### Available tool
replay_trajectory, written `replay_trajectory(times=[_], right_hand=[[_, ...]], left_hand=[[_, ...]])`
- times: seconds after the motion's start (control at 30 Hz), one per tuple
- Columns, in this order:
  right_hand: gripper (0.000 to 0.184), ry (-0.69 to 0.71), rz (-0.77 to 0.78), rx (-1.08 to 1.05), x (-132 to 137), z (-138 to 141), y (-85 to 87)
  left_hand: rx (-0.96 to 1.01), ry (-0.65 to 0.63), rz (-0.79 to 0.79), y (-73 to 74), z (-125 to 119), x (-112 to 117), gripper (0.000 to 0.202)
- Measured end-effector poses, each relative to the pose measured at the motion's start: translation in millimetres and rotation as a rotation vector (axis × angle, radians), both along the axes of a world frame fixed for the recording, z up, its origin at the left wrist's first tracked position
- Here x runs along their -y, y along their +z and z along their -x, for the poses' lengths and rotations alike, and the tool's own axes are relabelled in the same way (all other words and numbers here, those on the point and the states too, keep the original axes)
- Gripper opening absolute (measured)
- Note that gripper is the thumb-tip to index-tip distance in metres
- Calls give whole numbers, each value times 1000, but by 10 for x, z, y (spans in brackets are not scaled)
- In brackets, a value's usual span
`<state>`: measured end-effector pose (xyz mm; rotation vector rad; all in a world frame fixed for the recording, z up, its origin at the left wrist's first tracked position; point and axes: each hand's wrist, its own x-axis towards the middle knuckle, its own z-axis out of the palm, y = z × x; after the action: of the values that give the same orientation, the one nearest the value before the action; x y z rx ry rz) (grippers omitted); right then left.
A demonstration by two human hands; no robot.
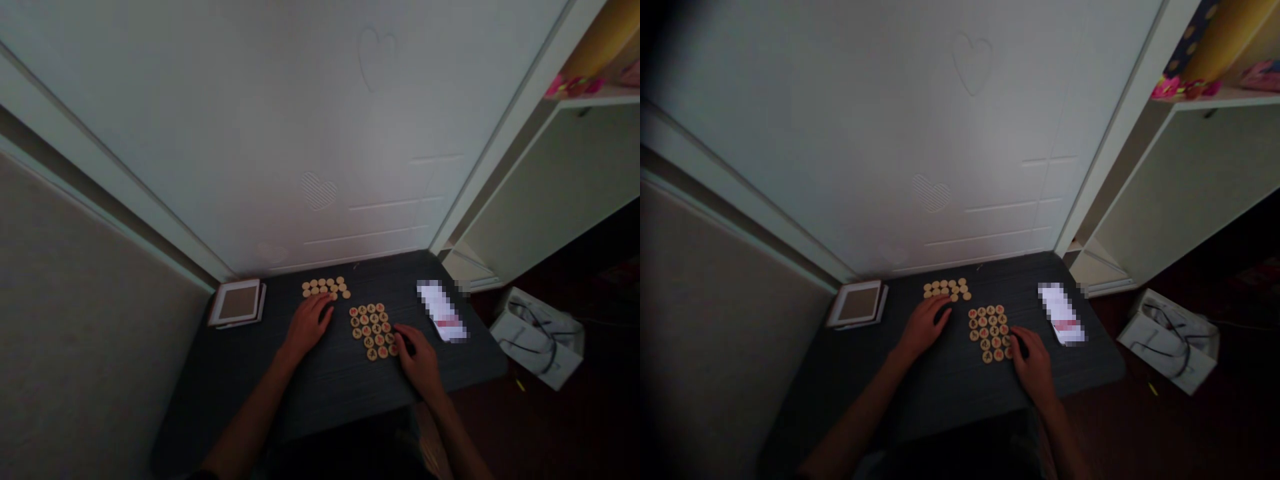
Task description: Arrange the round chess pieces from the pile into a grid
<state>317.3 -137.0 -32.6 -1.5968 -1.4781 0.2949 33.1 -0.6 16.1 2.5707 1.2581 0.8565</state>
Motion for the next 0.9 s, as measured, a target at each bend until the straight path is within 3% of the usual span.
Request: replay_trajectory(times=[0.3,0.53,0.7,0.9], right_hand=[[31,9,-11,-6,-1,-5,20],[32,-1,-2,-7,-8,-6,-23],[32,1,-3,2,-11,-11,-34],[32,2,-5,0,-12,-14,-26]], left_hand=[[-78,114,2,-154,415,-413,40],[-223,9,62,-286,737,-646,59],[-243,34,63,-302,781,-636,57],[-171,148,36,-300,817,-457,41]])
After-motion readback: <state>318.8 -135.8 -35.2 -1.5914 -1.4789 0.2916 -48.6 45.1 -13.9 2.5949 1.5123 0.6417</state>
